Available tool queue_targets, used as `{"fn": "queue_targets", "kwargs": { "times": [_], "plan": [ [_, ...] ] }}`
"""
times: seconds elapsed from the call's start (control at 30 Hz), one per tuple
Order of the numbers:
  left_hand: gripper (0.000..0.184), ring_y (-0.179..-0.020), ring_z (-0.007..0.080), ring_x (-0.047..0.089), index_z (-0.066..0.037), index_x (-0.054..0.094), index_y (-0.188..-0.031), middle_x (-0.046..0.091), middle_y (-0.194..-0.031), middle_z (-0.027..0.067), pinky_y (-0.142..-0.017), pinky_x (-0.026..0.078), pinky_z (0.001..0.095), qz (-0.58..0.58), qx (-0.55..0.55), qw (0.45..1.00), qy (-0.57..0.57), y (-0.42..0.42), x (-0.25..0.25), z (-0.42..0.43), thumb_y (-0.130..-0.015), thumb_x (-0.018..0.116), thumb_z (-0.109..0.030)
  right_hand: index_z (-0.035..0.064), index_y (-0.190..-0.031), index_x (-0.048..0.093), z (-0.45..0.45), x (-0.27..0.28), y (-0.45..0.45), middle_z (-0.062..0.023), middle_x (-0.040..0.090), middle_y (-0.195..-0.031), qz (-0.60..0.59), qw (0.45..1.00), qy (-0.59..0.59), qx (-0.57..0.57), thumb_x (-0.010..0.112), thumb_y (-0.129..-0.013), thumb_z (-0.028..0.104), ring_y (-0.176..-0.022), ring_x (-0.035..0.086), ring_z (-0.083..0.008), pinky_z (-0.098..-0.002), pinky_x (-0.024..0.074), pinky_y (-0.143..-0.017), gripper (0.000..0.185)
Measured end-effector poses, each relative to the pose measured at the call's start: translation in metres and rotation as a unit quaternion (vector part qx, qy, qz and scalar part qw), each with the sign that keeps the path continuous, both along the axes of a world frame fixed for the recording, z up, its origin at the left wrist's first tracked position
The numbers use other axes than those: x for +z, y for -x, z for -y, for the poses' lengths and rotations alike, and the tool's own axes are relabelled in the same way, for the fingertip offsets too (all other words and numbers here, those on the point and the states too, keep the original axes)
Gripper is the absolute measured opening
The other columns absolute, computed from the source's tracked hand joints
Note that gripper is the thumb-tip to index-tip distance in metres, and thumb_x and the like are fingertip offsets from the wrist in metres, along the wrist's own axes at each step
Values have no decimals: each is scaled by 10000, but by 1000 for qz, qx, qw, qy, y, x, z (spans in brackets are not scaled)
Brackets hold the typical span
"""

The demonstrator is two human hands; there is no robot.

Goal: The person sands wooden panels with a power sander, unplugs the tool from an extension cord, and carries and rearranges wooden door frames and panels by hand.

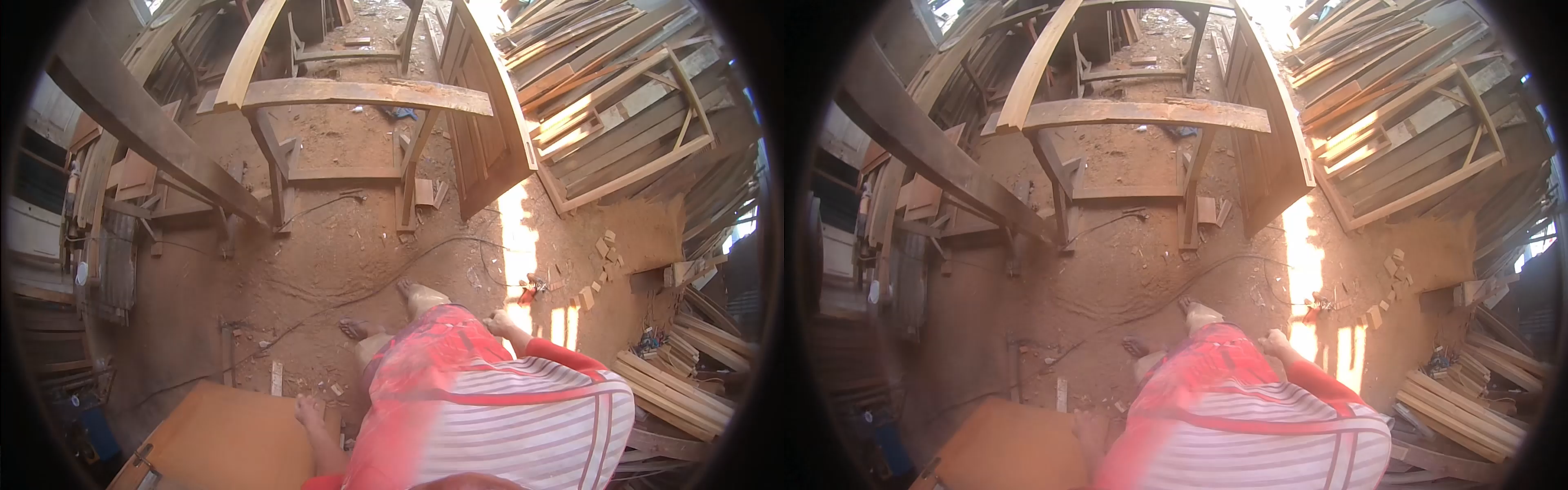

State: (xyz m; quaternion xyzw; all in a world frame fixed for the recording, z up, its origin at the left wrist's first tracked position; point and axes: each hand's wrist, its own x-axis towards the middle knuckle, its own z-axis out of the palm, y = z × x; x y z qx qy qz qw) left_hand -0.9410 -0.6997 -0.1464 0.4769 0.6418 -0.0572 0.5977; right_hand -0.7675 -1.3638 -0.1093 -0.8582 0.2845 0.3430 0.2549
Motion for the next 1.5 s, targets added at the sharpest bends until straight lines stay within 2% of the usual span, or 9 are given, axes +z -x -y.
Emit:
{"fn": "queue_targets", "kwargs": {
  "times": [0.1, 0.23, 0.33, 0.6, 0.9, 1.0, 1.1, 1.2, 1.5],
  "plan": [
    [281, -662, 159, 605, -57, 580, -1130, 653, -889, 80, -544, 470, 283, -12, 16, 1000, -17, -22, -15, -64, -1040, 587, -324, -76, -1017, 758, -27, 62, 34, -234, 765, -942, -6, 997, 1, -76, 708, -854, 346, -873, 745, -329, -437, 576, -792, 455],
    [247, -609, 144, 584, -50, 594, -1064, 641, -837, 75, -484, 432, 274, 64, 5, 997, -44, -86, 9, -22, -1048, 577, -296, -78, -1095, 667, -8, 9, 83, -125, 708, -821, 16, 978, -69, -196, 693, -987, 211, -690, 695, -196, -327, 545, -553, 309],
    [245, -568, 127, 556, -41, 598, -979, 618, -773, 54, -438, 387, 267, 82, -66, 994, -38, -121, 20, 30, -1050, 580, -274, -60, -1000, 725, -14, 7, 91, -146, 753, -782, 81, 957, -82, -267, 713, -931, 266, -726, 743, -229, -378, 581, -692, 333],
    [309, -760, 142, 676, 23, 675, -1046, 719, -895, 102, -668, 562, 311, 82, -509, 855, -60, -127, 84, 197, -998, 665, -282, -42, -1087, 664, 45, -28, 158, -123, 707, -859, 185, 896, -171, -366, 682, -989, 221, -669, 698, -192, -321, 544, -548, 281],
    [326, -736, 141, 647, 26, 679, -1051, 697, -869, 71, -652, 525, 294, 19, -485, 871, -73, -102, 99, 209, -992, 671, -294, -27, -1022, 674, 115, -162, 364, -123, 681, -794, 32, 916, -56, -395, 655, -996, 222, -597, 662, -210, -371, 496, -471, 251],
    [319, -726, 141, 641, 17, 685, -1041, 692, -849, 67, -646, 521, 298, 27, -516, 852, -90, -94, 94, 215, -993, 667, -298, -87, -957, 744, 97, -81, 337, -178, 738, -809, 46, 884, -87, -456, 744, -890, 232, -727, 726, -259, -405, 550, -655, 326],
    [334, -739, 150, 657, 20, 688, -1051, 711, -872, 79, -658, 528, 304, 26, -512, 856, -65, -90, 95, 233, -988, 669, -308, -81, -929, 742, 84, -81, 317, -174, 735, -810, 118, 843, -127, -509, 732, -904, 221, -717, 716, -237, -392, 547, -663, 302],
    [351, -765, 162, 680, 25, 688, -1068, 732, -922, 99, -672, 537, 313, 23, -546, 834, -81, -96, 88, 242, -984, 676, -316, -63, -913, 739, 80, -129, 310, -157, 728, -792, 198, 862, -109, -454, 713, -928, 210, -680, 698, -205, -374, 542, -632, 275],
    [389, -801, 176, 701, 28, 666, -1130, 736, -983, 133, -709, 563, 311, 45, -541, 838, -57, -118, 77, 224, -986, 684, -332, -14, -975, 675, 83, -72, 285, -76, 668, -746, 134, 872, -116, -456, 665, -990, 195, -603, 639, -167, -308, 501, -513, 210]
  ]
}}
